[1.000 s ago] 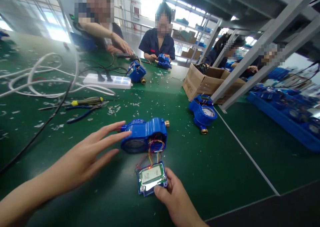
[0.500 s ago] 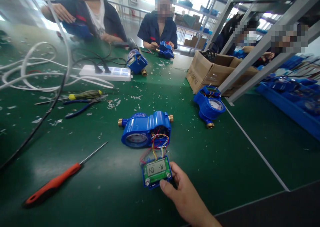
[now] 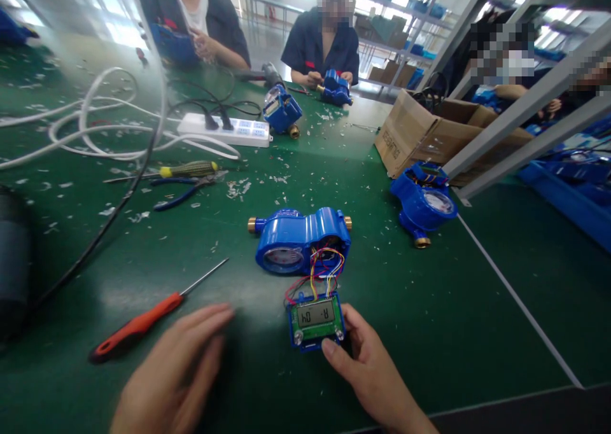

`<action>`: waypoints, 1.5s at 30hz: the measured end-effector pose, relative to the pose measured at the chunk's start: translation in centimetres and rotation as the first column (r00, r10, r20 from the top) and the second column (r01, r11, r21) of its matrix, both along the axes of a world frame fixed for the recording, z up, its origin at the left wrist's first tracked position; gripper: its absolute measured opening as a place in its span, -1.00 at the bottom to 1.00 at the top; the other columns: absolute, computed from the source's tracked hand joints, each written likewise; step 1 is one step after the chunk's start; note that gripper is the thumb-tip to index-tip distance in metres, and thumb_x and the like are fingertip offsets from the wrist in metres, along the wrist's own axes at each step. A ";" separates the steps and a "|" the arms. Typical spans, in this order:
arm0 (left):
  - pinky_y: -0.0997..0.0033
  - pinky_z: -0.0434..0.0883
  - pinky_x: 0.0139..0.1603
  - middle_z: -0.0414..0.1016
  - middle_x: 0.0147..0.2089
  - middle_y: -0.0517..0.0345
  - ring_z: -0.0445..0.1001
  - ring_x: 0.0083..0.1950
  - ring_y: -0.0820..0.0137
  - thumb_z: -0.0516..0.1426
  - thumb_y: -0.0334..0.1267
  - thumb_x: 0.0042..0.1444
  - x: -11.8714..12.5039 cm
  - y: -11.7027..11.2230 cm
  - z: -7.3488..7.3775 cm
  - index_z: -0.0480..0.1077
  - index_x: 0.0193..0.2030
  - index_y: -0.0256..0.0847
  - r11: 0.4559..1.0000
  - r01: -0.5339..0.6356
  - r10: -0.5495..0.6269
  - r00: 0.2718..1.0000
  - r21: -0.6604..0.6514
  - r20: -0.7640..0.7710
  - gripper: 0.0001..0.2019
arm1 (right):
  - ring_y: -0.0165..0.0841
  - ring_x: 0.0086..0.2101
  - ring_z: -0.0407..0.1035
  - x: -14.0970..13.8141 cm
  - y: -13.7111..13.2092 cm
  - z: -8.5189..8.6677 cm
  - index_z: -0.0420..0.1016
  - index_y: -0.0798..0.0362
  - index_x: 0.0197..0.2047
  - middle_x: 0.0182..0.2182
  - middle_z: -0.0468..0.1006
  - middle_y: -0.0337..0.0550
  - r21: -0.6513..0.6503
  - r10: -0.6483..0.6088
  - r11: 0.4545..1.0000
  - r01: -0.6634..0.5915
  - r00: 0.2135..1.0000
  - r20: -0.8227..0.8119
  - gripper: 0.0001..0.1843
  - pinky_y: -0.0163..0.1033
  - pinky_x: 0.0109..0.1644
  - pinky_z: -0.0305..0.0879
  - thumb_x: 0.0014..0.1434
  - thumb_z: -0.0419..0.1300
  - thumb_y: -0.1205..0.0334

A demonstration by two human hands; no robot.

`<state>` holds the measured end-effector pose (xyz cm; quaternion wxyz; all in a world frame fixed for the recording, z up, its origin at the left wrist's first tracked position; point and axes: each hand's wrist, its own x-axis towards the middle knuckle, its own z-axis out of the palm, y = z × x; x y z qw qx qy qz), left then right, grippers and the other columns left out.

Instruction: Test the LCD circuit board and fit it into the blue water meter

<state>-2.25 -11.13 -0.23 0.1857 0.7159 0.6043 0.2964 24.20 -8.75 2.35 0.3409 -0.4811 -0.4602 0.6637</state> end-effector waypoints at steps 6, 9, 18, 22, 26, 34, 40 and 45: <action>0.44 0.25 0.22 0.13 0.23 0.30 0.15 0.22 0.47 -0.01 -0.23 0.13 5.1 2.5 0.0 -0.12 0.23 0.13 0.965 0.230 -0.234 0.972 -0.129 -0.016 -0.46 | -0.29 -0.03 0.26 0.3 0.5 0.4 0.28 0.03 -0.01 -0.04 0.37 -0.11 0.022 0.032 0.999 -0.033 0.998 0.051 -0.67 -0.20 0.06 0.15 0.16 0.18 0.19; 0.45 0.23 0.25 0.11 0.22 0.36 0.13 0.23 0.54 -0.07 -0.23 0.17 5.9 4.2 1.6 -0.08 0.19 0.21 0.910 0.324 -0.285 0.942 -0.257 0.178 -0.54 | -0.30 -0.10 0.30 0.9 0.9 0.3 0.32 0.05 -0.07 -0.08 0.41 -0.12 0.039 0.047 0.998 -0.049 0.997 0.069 -0.73 -0.22 0.01 0.17 0.15 0.18 0.20; 0.38 0.25 0.19 0.19 0.10 0.22 0.19 0.14 0.53 -0.05 -0.31 0.13 7.5 6.7 2.1 0.23 -0.04 -0.04 0.889 0.389 -0.305 0.896 -0.241 0.321 -0.75 | -0.29 -0.04 0.25 1.5 1.3 -0.1 0.34 0.05 0.03 -0.05 0.40 -0.11 -0.200 -0.170 0.973 0.116 0.945 -0.278 -0.68 -0.20 0.05 0.15 0.19 0.09 0.26; 0.44 0.28 0.10 0.23 0.07 0.15 0.24 0.09 0.53 -0.06 -0.34 0.14 7.9 7.0 2.3 0.28 -0.15 -0.14 0.915 0.393 -0.340 0.877 -0.096 0.340 -0.83 | -0.28 -0.02 0.24 1.5 1.4 0.3 0.41 0.07 -0.04 -0.07 0.42 -0.10 -0.250 -0.238 0.956 0.153 0.902 -0.360 -0.74 -0.20 0.04 0.17 0.22 0.05 0.24; 0.50 0.28 0.04 0.28 -0.01 0.16 0.28 0.01 0.56 -0.05 -0.38 0.13 7.3 7.3 3.5 0.27 -0.29 -0.20 0.866 0.494 -0.428 0.813 -0.077 0.395 -0.89 | -0.27 -0.03 0.25 1.4 1.8 0.4 0.43 0.09 -0.06 -0.07 0.42 -0.08 -0.245 -0.268 0.951 0.189 0.899 -0.346 -0.75 -0.19 0.04 0.18 0.24 0.05 0.22; 0.56 0.32 -0.19 0.26 -0.04 0.17 0.28 -0.16 0.57 0.01 -0.33 0.08 8.5 7.6 2.9 0.16 -0.15 -0.16 0.853 0.504 -0.428 0.823 -0.132 0.374 -0.83 | -0.32 -0.07 0.27 1.3 2.1 0.4 0.45 0.08 -0.10 -0.13 0.44 -0.11 -0.226 -0.343 0.934 0.276 0.866 -0.364 -0.77 -0.22 0.01 0.20 0.26 0.03 0.23; 0.49 0.25 -0.24 0.35 -0.05 0.22 0.31 -0.23 0.53 -0.02 -0.46 0.05 8.4 8.6 2.4 0.21 -0.27 -0.19 0.839 0.481 -0.476 0.875 0.255 -0.086 -0.87 | -0.31 -0.08 0.28 1.8 2.1 0.7 0.40 0.09 -0.05 -0.12 0.43 -0.10 -0.183 -0.289 0.953 0.241 0.904 -0.315 -0.75 -0.24 -0.02 0.21 0.24 0.07 0.20; 0.46 0.16 -0.40 0.41 -0.25 0.19 0.32 -0.35 0.49 -0.03 -0.45 0.05 7.7 8.8 2.6 0.22 -0.25 -0.20 0.709 0.617 -0.545 0.787 0.342 -0.289 -0.86 | -0.34 -0.16 0.33 3.0 2.5 0.5 0.34 0.07 -0.01 -0.12 0.43 -0.11 -0.069 -0.235 0.972 0.226 0.959 -0.162 -0.72 -0.28 -0.13 0.25 0.24 0.07 0.15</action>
